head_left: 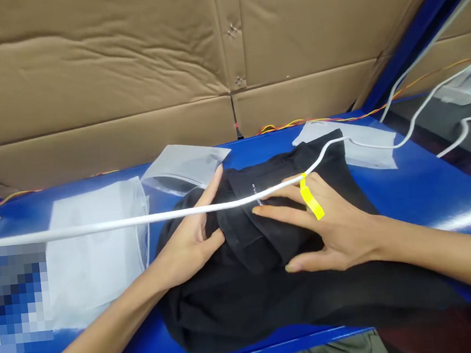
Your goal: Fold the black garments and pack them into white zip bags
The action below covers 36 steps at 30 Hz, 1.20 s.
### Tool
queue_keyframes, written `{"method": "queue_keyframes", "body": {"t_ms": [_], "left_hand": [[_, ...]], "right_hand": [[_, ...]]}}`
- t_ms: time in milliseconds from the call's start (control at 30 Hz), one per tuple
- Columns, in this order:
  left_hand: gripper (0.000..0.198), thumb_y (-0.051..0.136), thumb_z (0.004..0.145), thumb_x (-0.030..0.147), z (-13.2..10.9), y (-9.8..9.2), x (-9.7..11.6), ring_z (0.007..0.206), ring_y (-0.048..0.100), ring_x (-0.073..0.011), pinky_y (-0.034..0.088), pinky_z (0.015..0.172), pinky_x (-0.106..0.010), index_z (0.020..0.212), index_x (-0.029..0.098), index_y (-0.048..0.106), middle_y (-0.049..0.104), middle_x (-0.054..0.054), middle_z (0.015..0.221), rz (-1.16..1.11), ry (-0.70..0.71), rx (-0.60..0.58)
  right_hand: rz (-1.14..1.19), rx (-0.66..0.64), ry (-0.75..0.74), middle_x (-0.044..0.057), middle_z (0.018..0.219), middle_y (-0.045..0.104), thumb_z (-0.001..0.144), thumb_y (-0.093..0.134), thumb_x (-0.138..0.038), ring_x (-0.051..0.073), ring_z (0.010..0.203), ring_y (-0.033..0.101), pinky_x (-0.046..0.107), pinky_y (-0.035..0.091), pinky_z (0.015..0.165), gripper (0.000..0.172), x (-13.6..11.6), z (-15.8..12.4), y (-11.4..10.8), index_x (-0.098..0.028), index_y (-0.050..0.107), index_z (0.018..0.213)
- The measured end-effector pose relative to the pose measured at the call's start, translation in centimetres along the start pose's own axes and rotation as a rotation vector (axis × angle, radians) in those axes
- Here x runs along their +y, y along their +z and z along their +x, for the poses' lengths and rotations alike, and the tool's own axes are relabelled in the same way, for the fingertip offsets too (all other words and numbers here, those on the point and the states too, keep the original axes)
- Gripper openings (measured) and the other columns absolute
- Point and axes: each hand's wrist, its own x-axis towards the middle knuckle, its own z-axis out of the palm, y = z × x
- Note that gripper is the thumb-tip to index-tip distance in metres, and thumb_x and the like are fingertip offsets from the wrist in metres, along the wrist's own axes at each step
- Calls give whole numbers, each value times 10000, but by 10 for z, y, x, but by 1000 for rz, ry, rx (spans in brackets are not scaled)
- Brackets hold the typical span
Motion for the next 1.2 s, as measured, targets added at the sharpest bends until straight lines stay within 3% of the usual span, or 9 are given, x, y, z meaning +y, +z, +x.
{"method": "queue_keyframes", "body": {"t_ms": [67,167,333,433,567,633,767,967,1200], "left_hand": [[1023,767,911,465,0,1,-1,1669,168,-340,336,1321,-504,1732,390,161,235,-6,1800,24,15,-28],[1090,787,900,515,1,3,1,1657,235,-362,392,1291,-536,1735,402,96,313,-45,1778,-40,-40,-43],[1138,801,847,409,2,4,6,1646,291,-333,400,1288,-514,1735,409,89,370,-51,1752,-90,-105,2],[1098,768,821,339,2,3,5,1654,272,-319,426,1273,-482,1731,399,156,413,-50,1730,-108,-95,18],[1010,758,772,261,3,0,4,1558,463,-340,596,1102,-412,1679,406,335,516,-54,1665,-218,-132,79],[849,734,751,221,4,-2,5,1483,552,-346,577,1129,-445,1561,391,546,593,-28,1601,-216,-125,115],[457,675,706,199,5,-2,7,1486,534,-363,342,1319,-545,1104,342,848,697,30,1475,-104,-52,152],[329,609,626,231,9,-13,10,1332,644,-396,412,1255,-587,859,319,824,786,30,1304,40,-62,244],[210,561,683,298,13,-30,12,1237,667,-380,488,1150,-520,788,280,743,811,-22,1041,259,-5,299]], "right_hand": [[-51,-98,-41,224,1495,604,932,701,-637,417,1173,599,638,490,942,759,-4,2,0,-239,548,1560],[-68,-160,-56,201,1479,635,924,718,-317,398,1172,613,618,498,957,621,-7,3,-1,-230,592,1526],[195,-13,41,117,1301,755,982,575,-185,289,1126,679,485,556,964,378,-3,3,-3,-223,707,1334],[352,63,266,53,1115,809,1012,584,-242,236,977,739,379,598,850,228,0,3,-5,-256,755,1162],[422,229,614,-6,877,767,895,699,-266,215,764,725,329,582,683,73,6,5,-5,-244,724,959],[538,326,701,-11,900,754,778,763,-217,233,820,733,343,603,723,207,12,6,-6,-250,704,974],[809,426,891,7,970,763,626,792,-128,269,927,738,384,640,792,395,24,6,-7,-264,686,981],[1045,440,1036,-35,723,691,713,728,-203,198,666,698,301,606,554,184,37,4,-12,-263,557,751],[1117,348,1102,50,946,808,754,855,-284,261,837,789,390,688,798,232,51,-9,-17,-253,721,940]]}}
